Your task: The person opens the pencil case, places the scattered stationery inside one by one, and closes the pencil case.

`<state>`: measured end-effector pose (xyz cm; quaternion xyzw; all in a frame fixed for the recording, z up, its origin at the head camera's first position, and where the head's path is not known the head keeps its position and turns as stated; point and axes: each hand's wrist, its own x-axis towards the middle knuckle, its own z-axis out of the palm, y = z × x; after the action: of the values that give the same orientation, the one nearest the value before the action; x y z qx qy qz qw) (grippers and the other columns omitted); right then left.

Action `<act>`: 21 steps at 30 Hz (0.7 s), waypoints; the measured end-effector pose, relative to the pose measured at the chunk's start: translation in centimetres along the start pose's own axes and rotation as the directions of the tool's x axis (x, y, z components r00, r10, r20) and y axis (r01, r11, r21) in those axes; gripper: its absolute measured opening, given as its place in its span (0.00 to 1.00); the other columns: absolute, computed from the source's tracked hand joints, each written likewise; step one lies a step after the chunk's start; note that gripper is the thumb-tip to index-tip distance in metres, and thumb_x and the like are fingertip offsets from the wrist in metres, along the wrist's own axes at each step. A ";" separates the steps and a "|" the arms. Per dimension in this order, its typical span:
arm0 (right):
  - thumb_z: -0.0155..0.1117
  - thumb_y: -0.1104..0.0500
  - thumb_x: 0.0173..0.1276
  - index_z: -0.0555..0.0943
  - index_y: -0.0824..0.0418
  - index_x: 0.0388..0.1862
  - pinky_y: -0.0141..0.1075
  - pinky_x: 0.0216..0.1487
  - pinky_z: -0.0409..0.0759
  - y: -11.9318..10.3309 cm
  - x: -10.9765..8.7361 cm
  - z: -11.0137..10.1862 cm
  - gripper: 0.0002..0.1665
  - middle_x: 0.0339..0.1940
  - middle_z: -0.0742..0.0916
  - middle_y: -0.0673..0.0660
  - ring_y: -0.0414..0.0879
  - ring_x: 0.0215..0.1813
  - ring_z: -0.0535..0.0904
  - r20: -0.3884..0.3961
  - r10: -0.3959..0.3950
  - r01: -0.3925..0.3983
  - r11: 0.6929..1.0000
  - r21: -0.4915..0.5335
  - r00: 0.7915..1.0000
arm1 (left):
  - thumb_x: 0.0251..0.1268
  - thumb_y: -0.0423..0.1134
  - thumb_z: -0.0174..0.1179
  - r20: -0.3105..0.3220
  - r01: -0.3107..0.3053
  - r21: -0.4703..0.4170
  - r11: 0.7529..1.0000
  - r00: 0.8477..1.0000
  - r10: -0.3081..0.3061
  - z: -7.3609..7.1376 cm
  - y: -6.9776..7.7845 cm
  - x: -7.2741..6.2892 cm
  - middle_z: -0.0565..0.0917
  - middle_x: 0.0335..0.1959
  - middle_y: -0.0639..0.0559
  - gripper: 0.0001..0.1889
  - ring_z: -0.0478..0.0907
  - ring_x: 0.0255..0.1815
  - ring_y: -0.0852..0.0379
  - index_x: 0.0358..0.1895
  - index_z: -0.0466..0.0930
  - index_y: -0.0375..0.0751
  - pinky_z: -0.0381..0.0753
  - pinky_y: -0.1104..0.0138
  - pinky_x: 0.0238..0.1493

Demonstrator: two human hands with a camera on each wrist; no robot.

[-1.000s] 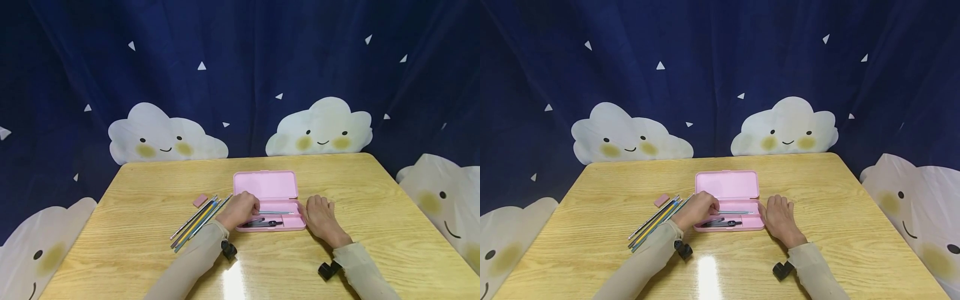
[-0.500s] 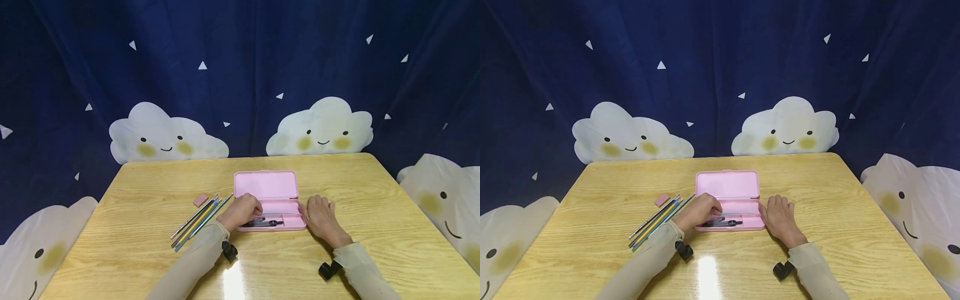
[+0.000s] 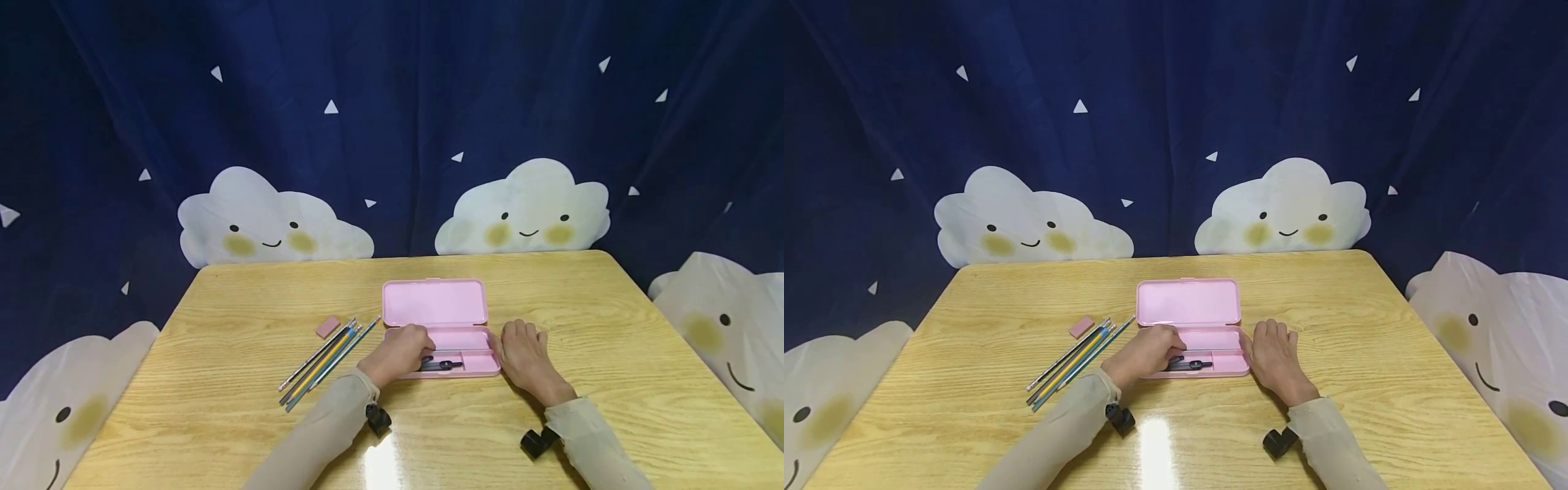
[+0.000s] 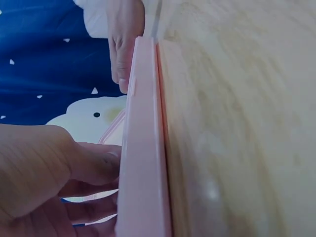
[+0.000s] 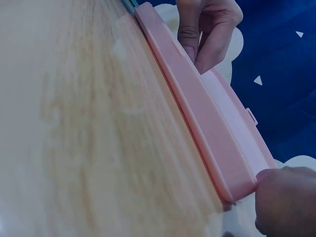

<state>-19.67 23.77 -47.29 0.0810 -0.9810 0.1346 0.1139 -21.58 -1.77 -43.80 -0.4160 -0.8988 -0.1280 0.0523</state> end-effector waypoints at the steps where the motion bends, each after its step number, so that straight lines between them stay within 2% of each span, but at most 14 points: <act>1: 0.47 0.48 0.76 0.65 0.62 0.26 0.47 0.36 0.55 0.0 0.0 0.0 0.22 0.26 0.67 0.56 0.55 0.33 0.62 -0.001 -0.001 0.001 1.000 0.001 1.000 | 0.56 0.25 0.61 -0.004 -0.002 -0.003 1.000 1.000 0.002 0.1 0.0 -0.1 0.77 0.21 0.57 0.11 0.69 0.24 0.64 0.21 0.82 0.45 0.71 0.73 0.25; 6: 0.47 0.48 0.77 0.65 0.62 0.27 0.47 0.36 0.55 0.1 0.0 0.0 0.22 0.26 0.67 0.56 0.55 0.33 0.62 0.010 -0.002 0.002 1.000 -0.004 1.000 | 0.62 0.28 0.61 -0.017 -0.013 -0.047 0.999 1.000 0.012 0.0 0.1 -0.3 0.79 0.22 0.57 0.10 0.69 0.24 0.65 0.24 0.82 0.43 0.69 0.75 0.26; 10: 0.46 0.47 0.77 0.65 0.62 0.27 0.47 0.36 0.55 0.1 0.0 0.1 0.22 0.26 0.67 0.57 0.55 0.34 0.62 0.020 0.003 -0.003 1.000 -0.004 1.000 | 0.62 0.31 0.62 -0.074 -0.005 -0.071 0.997 0.997 0.000 -0.4 -0.3 -0.9 0.80 0.25 0.56 0.06 0.72 0.27 0.64 0.28 0.84 0.42 0.72 0.74 0.30; 13: 0.46 0.47 0.77 0.65 0.62 0.27 0.47 0.36 0.55 0.2 0.0 0.1 0.23 0.26 0.67 0.57 0.55 0.34 0.62 0.025 0.004 -0.004 1.000 0.000 1.000 | 0.60 0.30 0.63 -0.145 0.029 -0.089 0.996 0.988 -0.042 -1.0 -0.8 -1.7 0.80 0.26 0.54 0.04 0.74 0.28 0.63 0.30 0.85 0.40 0.75 0.72 0.32; 16: 0.45 0.46 0.77 0.65 0.62 0.27 0.47 0.36 0.55 0.2 0.0 0.0 0.23 0.26 0.67 0.56 0.56 0.34 0.62 0.034 0.006 -0.006 1.000 0.002 0.999 | 0.58 0.28 0.62 -0.198 0.079 -0.098 0.992 0.975 -0.097 -1.5 -1.3 -2.7 0.78 0.24 0.54 0.05 0.73 0.26 0.61 0.27 0.83 0.41 0.74 0.71 0.29; 21: 0.45 0.46 0.77 0.66 0.63 0.29 0.48 0.38 0.55 0.2 0.1 0.0 0.23 0.27 0.67 0.57 0.56 0.35 0.62 0.040 0.012 -0.012 1.000 0.015 0.999 | 0.55 0.27 0.63 -0.233 0.162 -0.111 0.981 0.955 -0.184 -1.9 -2.3 -4.4 0.72 0.19 0.56 0.09 0.67 0.22 0.62 0.21 0.79 0.42 0.67 0.71 0.23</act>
<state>-19.83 23.98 -47.31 0.0787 -0.9825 0.1413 0.0928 -20.45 -6.97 -43.27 -0.3190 -0.9120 -0.2223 0.1310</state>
